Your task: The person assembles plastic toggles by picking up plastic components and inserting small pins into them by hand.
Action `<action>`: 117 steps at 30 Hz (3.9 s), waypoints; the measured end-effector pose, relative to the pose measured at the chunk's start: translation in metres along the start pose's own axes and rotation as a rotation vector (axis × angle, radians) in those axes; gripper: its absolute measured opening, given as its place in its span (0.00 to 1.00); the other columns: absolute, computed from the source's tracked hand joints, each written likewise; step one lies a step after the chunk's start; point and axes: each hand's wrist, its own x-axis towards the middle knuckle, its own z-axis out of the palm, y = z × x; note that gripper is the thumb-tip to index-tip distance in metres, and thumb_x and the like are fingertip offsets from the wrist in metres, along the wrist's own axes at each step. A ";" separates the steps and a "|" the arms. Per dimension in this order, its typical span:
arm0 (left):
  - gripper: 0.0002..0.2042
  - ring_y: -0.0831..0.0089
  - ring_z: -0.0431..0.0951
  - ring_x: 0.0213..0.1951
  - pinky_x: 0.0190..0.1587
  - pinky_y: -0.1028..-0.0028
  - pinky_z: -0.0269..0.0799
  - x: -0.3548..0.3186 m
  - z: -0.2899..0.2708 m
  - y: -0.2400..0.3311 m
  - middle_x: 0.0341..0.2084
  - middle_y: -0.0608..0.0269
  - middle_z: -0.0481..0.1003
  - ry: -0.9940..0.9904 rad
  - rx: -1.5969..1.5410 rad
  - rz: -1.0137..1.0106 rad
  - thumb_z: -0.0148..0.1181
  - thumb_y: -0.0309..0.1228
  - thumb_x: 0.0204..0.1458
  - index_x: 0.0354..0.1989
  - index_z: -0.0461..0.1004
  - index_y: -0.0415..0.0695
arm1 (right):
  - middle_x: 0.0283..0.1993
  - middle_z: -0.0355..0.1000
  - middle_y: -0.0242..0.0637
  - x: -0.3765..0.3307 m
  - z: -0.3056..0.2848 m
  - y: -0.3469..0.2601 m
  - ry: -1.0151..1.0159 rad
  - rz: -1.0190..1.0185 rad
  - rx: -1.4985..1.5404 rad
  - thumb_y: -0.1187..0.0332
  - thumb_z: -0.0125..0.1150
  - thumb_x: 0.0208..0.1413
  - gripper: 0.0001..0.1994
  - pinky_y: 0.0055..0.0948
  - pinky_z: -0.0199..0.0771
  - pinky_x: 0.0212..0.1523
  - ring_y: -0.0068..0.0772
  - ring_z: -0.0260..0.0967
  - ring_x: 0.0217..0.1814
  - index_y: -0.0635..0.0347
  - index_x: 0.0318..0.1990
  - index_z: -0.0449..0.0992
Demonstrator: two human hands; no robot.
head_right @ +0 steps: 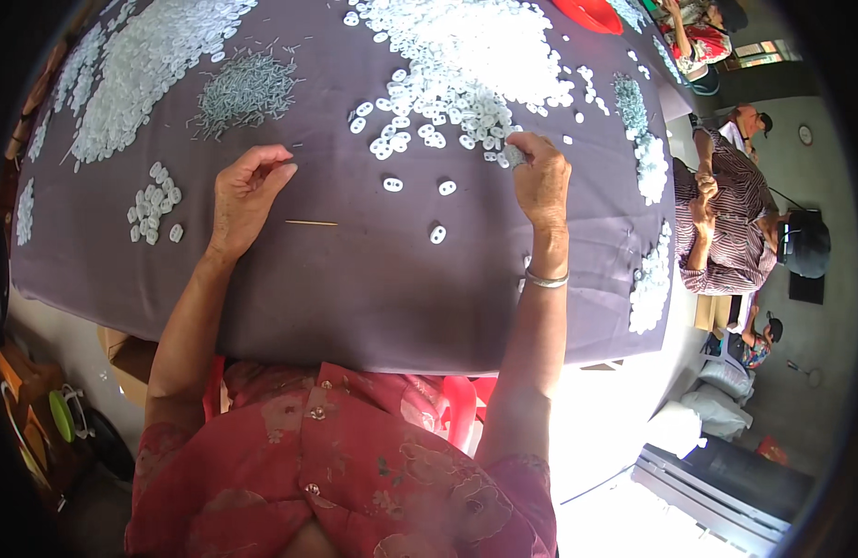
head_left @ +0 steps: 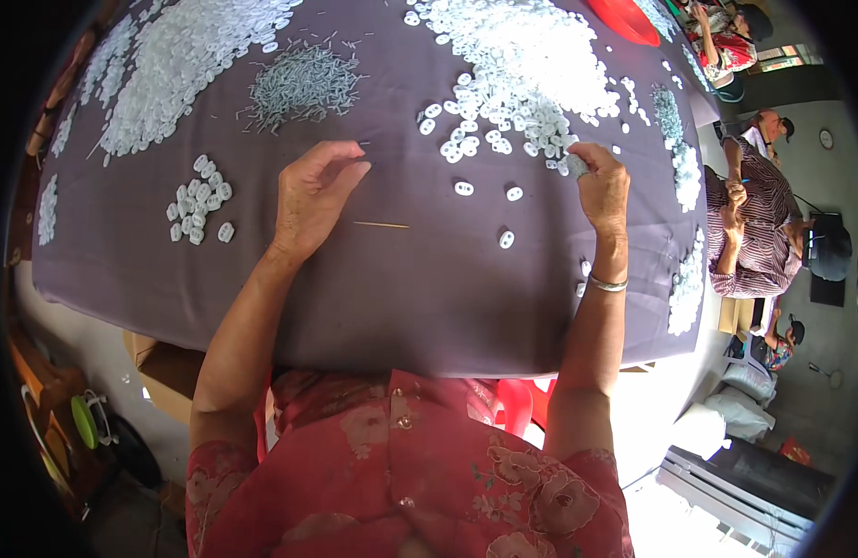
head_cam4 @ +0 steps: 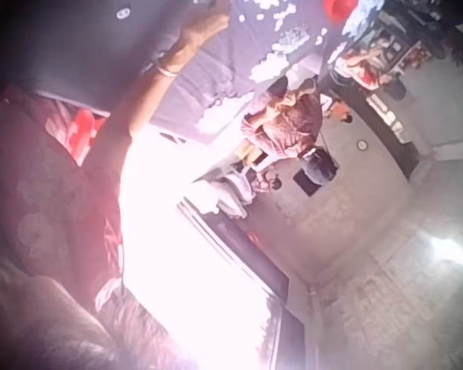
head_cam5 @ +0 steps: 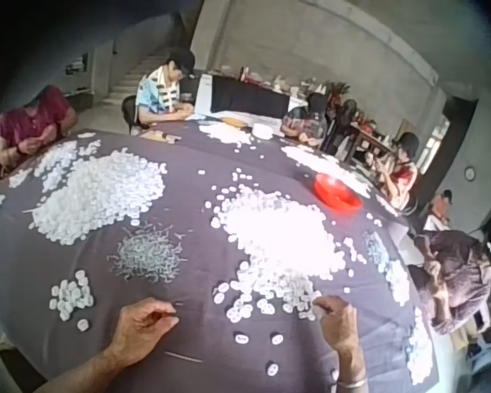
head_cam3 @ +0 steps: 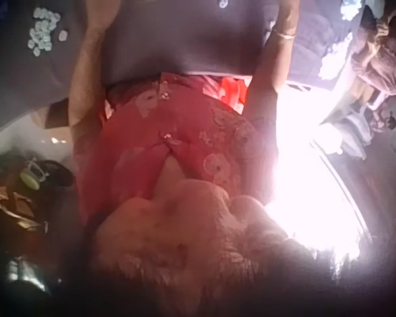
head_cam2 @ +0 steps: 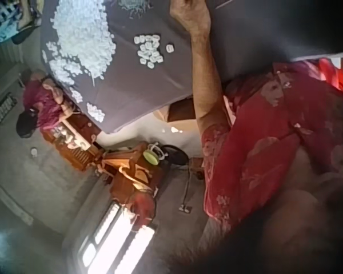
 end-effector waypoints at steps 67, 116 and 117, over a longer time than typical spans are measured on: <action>0.14 0.82 0.73 0.37 0.40 0.81 0.72 0.004 0.005 0.000 0.34 0.67 0.72 -0.152 -0.293 0.064 0.60 0.17 0.47 0.43 0.72 0.39 | 0.32 0.70 0.28 -0.014 0.092 -0.149 -0.405 -0.326 0.603 0.83 0.51 0.51 0.09 0.18 0.66 0.36 0.16 0.63 0.33 0.63 0.38 0.73; 0.04 0.84 0.71 0.28 0.27 0.82 0.67 0.011 -0.022 0.003 0.25 0.69 0.72 -0.044 -0.309 -0.186 0.56 0.25 0.54 0.36 0.74 0.40 | 0.27 0.69 0.28 -0.009 0.116 -0.157 -0.377 -0.210 0.605 0.80 0.52 0.53 0.07 0.16 0.64 0.23 0.13 0.62 0.25 0.61 0.38 0.74; 0.04 0.84 0.71 0.28 0.27 0.82 0.67 0.012 -0.023 0.002 0.25 0.69 0.72 -0.038 -0.311 -0.184 0.56 0.25 0.54 0.36 0.74 0.40 | 0.26 0.69 0.28 0.000 0.114 -0.157 -0.398 -0.181 0.544 0.79 0.52 0.52 0.07 0.16 0.64 0.23 0.13 0.62 0.25 0.60 0.37 0.74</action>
